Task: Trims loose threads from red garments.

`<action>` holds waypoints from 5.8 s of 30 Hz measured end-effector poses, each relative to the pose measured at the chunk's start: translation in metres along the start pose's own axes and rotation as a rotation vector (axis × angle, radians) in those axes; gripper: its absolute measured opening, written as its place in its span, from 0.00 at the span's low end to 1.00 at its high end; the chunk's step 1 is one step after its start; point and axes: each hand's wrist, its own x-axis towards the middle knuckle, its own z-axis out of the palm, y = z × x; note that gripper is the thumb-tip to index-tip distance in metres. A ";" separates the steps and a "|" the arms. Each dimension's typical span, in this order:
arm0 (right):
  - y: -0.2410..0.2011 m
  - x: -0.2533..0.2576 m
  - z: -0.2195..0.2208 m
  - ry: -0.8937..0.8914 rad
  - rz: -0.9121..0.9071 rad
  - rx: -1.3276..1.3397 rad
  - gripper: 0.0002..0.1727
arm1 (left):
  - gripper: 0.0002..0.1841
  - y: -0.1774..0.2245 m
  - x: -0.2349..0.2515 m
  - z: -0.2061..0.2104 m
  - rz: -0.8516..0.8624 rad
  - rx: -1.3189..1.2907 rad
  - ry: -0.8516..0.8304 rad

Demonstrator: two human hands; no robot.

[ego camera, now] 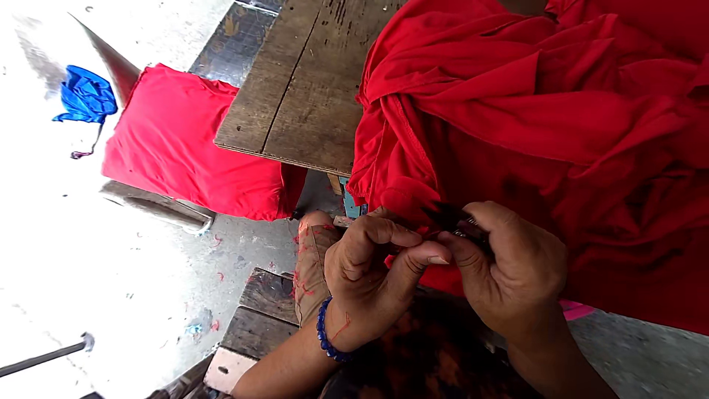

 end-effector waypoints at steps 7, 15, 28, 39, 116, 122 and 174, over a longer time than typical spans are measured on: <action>0.008 -0.005 -0.005 0.005 0.210 0.516 0.08 | 0.23 0.001 0.004 -0.003 -0.106 -0.103 0.095; 0.005 -0.013 -0.010 -0.077 0.130 0.372 0.14 | 0.06 -0.002 0.004 -0.004 -0.109 -0.071 0.110; -0.001 -0.007 -0.001 -0.076 0.029 0.032 0.17 | 0.04 0.000 -0.004 -0.005 -0.153 -0.228 0.118; 0.012 -0.016 0.006 -0.043 0.189 0.487 0.11 | 0.30 0.000 0.005 -0.020 -0.165 -0.232 0.091; 0.006 -0.006 0.023 -0.061 0.094 0.215 0.16 | 0.32 -0.017 0.010 -0.014 -0.193 -0.267 0.216; 0.008 -0.004 0.028 0.003 0.039 -0.098 0.16 | 0.24 -0.020 0.014 -0.023 -0.098 -0.133 0.218; 0.033 0.044 -0.013 -0.055 0.334 0.334 0.12 | 0.08 -0.022 0.016 -0.016 -0.305 -0.454 -0.056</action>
